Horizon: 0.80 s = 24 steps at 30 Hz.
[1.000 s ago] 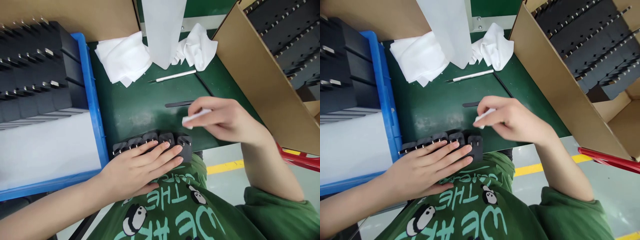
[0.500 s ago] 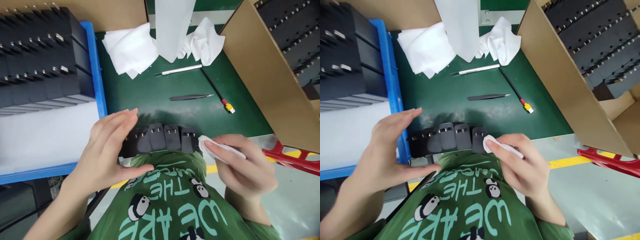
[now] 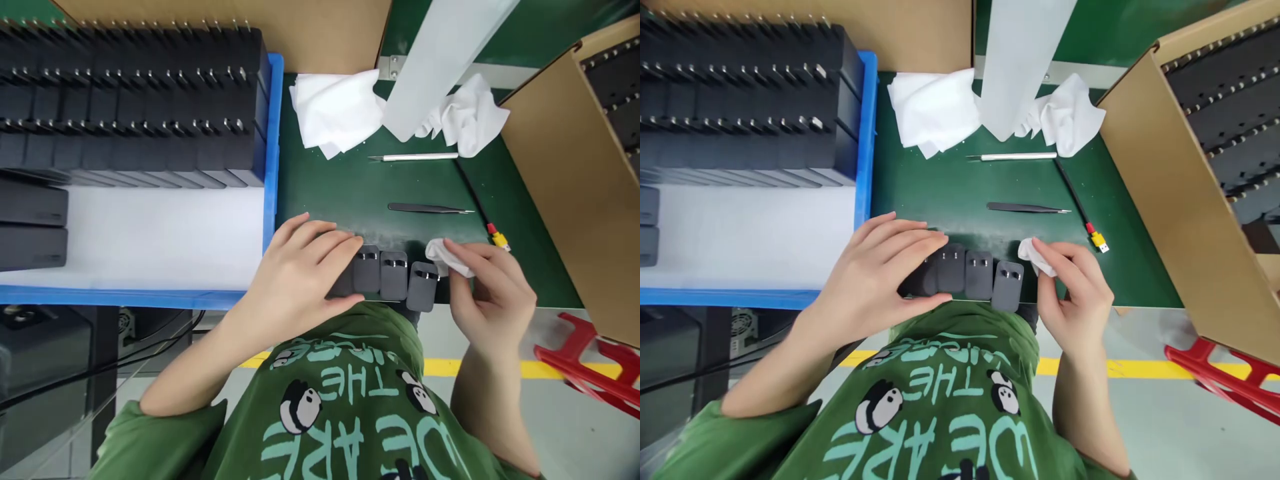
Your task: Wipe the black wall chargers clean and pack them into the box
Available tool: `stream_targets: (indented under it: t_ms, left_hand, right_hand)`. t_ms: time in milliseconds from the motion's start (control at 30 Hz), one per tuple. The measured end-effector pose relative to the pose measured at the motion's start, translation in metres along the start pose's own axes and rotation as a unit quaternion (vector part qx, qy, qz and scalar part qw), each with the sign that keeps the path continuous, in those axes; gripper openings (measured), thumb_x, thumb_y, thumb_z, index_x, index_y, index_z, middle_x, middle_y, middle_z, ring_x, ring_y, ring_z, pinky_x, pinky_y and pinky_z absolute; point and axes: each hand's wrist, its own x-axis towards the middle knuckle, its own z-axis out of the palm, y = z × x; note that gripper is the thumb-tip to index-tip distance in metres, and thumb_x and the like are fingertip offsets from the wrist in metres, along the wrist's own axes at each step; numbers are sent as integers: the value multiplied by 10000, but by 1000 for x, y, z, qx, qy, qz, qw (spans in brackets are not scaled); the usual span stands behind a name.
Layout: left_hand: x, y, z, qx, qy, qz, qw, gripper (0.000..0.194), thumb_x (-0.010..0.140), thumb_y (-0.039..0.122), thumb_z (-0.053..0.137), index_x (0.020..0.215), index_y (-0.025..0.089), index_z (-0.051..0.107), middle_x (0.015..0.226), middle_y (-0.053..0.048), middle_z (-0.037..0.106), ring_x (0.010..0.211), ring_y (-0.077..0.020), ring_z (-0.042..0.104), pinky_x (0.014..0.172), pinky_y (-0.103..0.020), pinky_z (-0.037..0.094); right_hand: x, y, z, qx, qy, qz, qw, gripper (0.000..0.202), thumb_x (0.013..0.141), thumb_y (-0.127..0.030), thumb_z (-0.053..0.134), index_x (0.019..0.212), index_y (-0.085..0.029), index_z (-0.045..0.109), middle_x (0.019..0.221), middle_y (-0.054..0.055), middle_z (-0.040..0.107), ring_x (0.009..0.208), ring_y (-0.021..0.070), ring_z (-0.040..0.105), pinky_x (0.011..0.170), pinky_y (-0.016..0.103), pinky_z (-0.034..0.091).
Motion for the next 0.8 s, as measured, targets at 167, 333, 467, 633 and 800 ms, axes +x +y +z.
stream_targets:
  t_ms: [167, 333, 467, 633, 800]
  left_hand:
    - [5, 6, 0, -14, 19, 22, 999, 378, 867, 242, 704, 1191, 65, 622, 1093, -126, 724, 1095, -289, 670, 1109, -508, 449]
    - [5, 9, 0, -51, 37, 1, 998, 412, 864, 181, 683, 1244, 74, 568, 1195, -149, 671, 1253, -277, 607, 1195, -480, 385]
    - [5, 13, -4, -103, 56, -12, 993, 422, 866, 166, 678, 1254, 104, 525, 1275, -147, 656, 1344, -273, 556, 1203, -475, 400]
    - [6, 23, -16, -150, 130, -20, 980, 424, 828, 125, 676, 1230, 103, 546, 1195, -126, 690, 1199, -223, 636, 1102, -380, 519]
    - [4, 29, -24, -168, 150, -11, 974, 453, 804, 117, 693, 1238, 77, 569, 1173, -133, 682, 1208, -215, 614, 1149, -363, 475]
  right_hand:
    - [2, 2, 6, 19, -10, 26, 999, 407, 892, -64, 606, 1164, -332, 749, 994, 45, 679, 836, 197, 637, 669, 338, 480]
    - [0, 4, 6, 13, 1, 28, 1000, 384, 881, -62, 615, 1139, -306, 762, 982, 48, 682, 845, 194, 643, 663, 321, 481]
    - [-2, 8, 6, 9, 13, 26, 1000, 362, 890, -58, 601, 1114, -287, 770, 973, 49, 682, 846, 189, 646, 708, 330, 498]
    - [-4, 11, 9, 14, 13, 31, 999, 334, 898, -67, 600, 1107, -266, 770, 974, 56, 686, 851, 188, 655, 729, 336, 518]
    - [-5, 10, 9, 21, 9, 31, 999, 331, 921, -79, 571, 1116, -269, 759, 983, 60, 683, 862, 180, 654, 730, 333, 524]
